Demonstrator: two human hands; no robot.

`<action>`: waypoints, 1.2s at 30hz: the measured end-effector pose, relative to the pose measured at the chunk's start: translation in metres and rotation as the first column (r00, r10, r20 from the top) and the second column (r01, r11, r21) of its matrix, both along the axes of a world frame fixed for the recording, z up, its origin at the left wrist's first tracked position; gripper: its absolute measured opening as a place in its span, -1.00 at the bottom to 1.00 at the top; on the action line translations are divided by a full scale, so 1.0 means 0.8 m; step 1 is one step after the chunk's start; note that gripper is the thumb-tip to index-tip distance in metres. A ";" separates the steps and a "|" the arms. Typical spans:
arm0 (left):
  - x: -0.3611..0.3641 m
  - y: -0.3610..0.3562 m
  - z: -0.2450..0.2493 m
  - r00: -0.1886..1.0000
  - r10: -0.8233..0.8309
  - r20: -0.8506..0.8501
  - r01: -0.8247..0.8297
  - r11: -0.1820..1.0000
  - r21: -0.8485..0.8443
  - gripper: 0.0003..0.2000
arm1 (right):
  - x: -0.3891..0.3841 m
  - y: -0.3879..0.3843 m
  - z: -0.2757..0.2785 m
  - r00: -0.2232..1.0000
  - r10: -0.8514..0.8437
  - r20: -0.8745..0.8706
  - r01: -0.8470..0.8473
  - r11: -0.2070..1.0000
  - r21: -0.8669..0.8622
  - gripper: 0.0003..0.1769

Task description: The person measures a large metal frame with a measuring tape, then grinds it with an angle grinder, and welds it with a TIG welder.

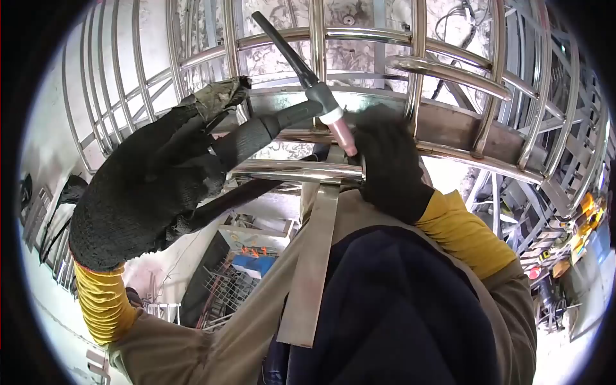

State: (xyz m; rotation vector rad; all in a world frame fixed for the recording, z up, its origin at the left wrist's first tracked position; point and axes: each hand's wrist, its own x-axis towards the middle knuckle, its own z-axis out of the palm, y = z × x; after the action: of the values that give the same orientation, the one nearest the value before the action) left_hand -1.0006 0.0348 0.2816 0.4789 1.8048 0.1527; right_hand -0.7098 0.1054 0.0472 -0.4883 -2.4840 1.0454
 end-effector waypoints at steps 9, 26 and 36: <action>-0.003 0.029 -0.026 0.990 0.021 0.141 0.003 0.985 -0.173 -0.25 | -0.001 0.004 0.008 1.000 0.021 0.023 -0.020 0.999 -0.048 -0.65; 0.002 -0.010 -0.031 0.973 0.186 0.137 -0.156 0.966 -0.209 -0.22 | -0.001 0.010 0.018 0.992 0.072 0.105 -0.068 0.997 -0.039 -0.67; 0.003 -0.012 -0.031 0.960 0.185 0.211 -0.143 0.970 -0.197 -0.22 | -0.003 0.009 0.013 0.995 0.056 0.085 -0.056 0.998 -0.003 -0.69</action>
State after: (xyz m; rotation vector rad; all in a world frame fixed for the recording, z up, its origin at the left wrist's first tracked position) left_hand -0.9980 0.0250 0.2567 0.1732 1.6127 0.1510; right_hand -0.7118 0.1126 0.0579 -0.4755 -2.5859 1.0681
